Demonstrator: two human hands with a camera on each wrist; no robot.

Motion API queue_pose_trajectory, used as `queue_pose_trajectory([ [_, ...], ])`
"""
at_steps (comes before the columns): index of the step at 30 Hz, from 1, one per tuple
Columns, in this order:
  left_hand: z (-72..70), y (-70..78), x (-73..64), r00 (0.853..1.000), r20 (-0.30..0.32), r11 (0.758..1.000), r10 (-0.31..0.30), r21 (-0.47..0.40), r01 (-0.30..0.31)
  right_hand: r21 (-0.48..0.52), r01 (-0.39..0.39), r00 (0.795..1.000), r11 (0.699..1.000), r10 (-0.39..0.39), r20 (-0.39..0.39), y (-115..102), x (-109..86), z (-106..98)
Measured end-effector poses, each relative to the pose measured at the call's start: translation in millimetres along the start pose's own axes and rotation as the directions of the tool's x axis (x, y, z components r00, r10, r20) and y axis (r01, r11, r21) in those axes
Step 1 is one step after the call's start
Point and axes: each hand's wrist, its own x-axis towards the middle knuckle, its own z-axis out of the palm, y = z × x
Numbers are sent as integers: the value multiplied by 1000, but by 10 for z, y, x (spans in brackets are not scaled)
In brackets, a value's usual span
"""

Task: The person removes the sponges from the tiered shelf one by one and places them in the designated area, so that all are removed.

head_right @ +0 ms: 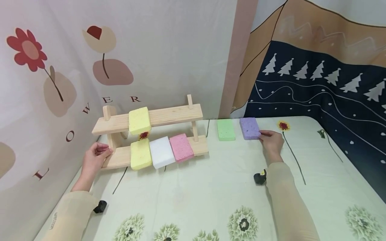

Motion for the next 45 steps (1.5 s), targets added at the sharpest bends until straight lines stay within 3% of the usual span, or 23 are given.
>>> queue_pose_trajectory([
  [4, -19, -17, 4, 1000, -6, 1000, 7, -4, -7, -59, 11, 1000, 998, -11, -7, 23, 11, -16],
  [15, -70, -18, 9, 1000, -20, 1000, 2, -4, -2, 67, -50, 996, 996, 45, 79, -37, 42, -33],
  [21, -91, -21, 16, 1000, -21, 1000, -2, -4, 2, 68, -41, 995, 997, 34, 98, -44, 34, -52],
  [24, -86, -28, 26, 1000, -19, 1000, 4, -5, -4, 141, -42, 993, 989, 26, 116, -38, 30, -82],
  [28, -68, -36, 27, 1000, -11, 1000, 13, -14, -14, 298, -91, 987, 950, 46, 155, -37, -10, -138],
  [31, -56, -32, 20, 1000, -7, 1000, 15, -12, -16, 301, -89, 990, 949, 49, 135, -48, -59, -162],
  [35, -49, -17, 16, 1000, -8, 1000, 17, -4, -17, 266, 2, 999, 964, -15, 44, -102, -138, -160],
  [39, -39, -10, 15, 1000, -13, 1000, 13, 0, -13, 374, 74, 997, 924, -79, -1, -207, -243, -134],
  [45, -11, -19, 4, 1000, -17, 1000, 5, -3, -5, 494, 131, 986, 859, -165, 26, -383, -436, -38],
])
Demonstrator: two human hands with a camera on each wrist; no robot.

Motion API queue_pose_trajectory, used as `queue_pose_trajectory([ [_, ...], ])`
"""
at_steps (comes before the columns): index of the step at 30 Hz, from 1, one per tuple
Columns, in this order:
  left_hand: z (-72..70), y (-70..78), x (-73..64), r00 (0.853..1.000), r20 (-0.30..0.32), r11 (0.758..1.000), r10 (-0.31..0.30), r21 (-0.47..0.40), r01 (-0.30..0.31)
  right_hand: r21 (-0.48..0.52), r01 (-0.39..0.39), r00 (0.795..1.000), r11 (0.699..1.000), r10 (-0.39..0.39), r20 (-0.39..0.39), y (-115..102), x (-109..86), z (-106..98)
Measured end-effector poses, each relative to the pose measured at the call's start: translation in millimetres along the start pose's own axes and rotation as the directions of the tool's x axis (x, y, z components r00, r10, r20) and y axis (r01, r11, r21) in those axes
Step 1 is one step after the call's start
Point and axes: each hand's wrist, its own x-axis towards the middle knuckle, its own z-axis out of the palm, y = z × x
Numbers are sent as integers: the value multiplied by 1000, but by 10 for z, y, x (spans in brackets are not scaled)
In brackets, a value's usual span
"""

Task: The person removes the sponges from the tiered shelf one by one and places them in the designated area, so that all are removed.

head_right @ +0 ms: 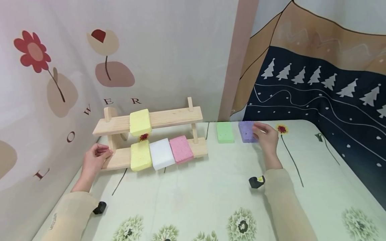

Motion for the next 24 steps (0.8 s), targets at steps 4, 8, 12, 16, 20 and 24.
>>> queue_pose_trajectory([
  [4, 0, -6, -15, 1000, 20, 1000, 7, 9, -7, -61, 38, 998, 997, -35, 58, -63, -115, 181],
  [8, 4, -2, -17, 1000, 28, 1000, 5, 6, -5, -103, 75, 990, 992, -61, 128, -153, -238, 404],
  [12, 0, 19, -21, 999, 32, 1000, 3, 2, -3, -35, 127, 969, 991, -116, 218, -229, -345, 656],
  [16, -7, 26, -13, 1000, 28, 1000, 7, 2, -7, -1, 154, 946, 988, -147, 288, -262, -448, 924],
  [20, -13, 28, -9, 1000, 22, 1000, 7, 8, -8, -6, 174, 928, 985, -162, 334, -276, -581, 1223],
  [24, -13, 19, -9, 1000, 20, 1000, 13, 10, -13, 9, 187, 901, 982, -176, 397, -277, -730, 1525],
])
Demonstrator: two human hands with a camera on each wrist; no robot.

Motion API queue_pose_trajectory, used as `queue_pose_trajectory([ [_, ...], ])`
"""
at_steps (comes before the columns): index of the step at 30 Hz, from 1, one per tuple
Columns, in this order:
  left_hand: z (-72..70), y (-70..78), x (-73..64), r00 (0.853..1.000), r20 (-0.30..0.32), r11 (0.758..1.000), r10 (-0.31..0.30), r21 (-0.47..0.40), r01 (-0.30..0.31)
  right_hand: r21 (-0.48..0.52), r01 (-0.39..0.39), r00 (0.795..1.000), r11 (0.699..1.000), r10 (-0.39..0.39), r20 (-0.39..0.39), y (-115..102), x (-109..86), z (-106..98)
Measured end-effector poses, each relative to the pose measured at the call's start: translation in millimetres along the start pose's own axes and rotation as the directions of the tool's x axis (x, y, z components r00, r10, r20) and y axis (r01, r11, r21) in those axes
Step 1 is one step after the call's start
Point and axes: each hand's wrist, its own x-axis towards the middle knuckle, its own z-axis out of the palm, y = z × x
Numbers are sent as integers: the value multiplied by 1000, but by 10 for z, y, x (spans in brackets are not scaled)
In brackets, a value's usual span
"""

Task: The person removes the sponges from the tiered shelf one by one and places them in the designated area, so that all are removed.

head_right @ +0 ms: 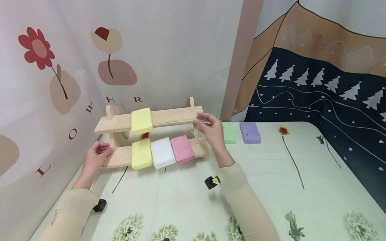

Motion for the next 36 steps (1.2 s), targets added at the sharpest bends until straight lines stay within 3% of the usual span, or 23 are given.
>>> queue_pose_trajectory([
  [10, 6, -6, 7, 1000, -1, 1000, -7, -1, 7, 26, -28, 986, 999, 24, 166, 64, -49, 731],
  [19, 4, -17, -3, 1000, 6, 1000, -8, -5, 8, 110, -96, 964, 989, 66, 256, 138, -67, 1143],
  [27, 5, -21, -5, 1000, 4, 1000, -2, -12, 2, 74, -120, 981, 990, 107, 162, 144, -11, 1365],
  [36, -13, -23, 4, 1000, 3, 1000, -6, -3, 6, 198, -150, 985, 969, 129, 115, 148, -5, 1414],
])
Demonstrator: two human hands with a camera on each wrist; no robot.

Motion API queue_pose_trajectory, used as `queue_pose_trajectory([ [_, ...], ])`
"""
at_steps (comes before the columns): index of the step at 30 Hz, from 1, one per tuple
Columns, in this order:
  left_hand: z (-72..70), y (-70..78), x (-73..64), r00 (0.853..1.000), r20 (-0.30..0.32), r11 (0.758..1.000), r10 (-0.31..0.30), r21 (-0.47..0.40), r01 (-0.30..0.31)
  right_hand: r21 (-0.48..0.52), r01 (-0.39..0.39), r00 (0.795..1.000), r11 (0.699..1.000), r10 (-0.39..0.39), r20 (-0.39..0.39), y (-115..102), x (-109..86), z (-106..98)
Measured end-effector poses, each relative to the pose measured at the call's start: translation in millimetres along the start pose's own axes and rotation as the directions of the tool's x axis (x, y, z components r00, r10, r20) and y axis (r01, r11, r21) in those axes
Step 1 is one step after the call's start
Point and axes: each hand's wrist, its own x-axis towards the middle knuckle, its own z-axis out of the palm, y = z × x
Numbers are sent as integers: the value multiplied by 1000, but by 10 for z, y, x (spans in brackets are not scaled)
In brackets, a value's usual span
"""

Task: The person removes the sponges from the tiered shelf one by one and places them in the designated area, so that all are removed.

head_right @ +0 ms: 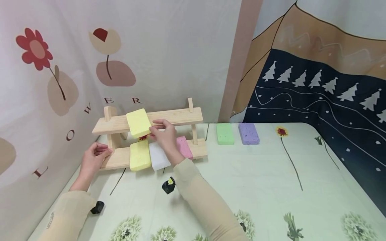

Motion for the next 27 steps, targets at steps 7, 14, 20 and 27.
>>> queue_pose_trajectory([
  [7, 16, -21, 8, 1000, 3, 1000, 11, -15, -11, -7, -1, 1000, 1000, 2, 18, -40, -64, -65],
  [14, 18, -10, 4, 1000, -10, 1000, 22, -9, -23, 66, 18, 999, 998, -20, 34, -127, -170, -212],
  [20, 17, -44, -39, 1000, 4, 1000, -2, -9, 2, -21, 31, 999, 999, -30, 14, -151, -226, -415],
  [27, -10, -26, -6, 999, 5, 999, 44, -8, -44, 4, 65, 998, 998, -65, -26, -247, -263, -699],
])
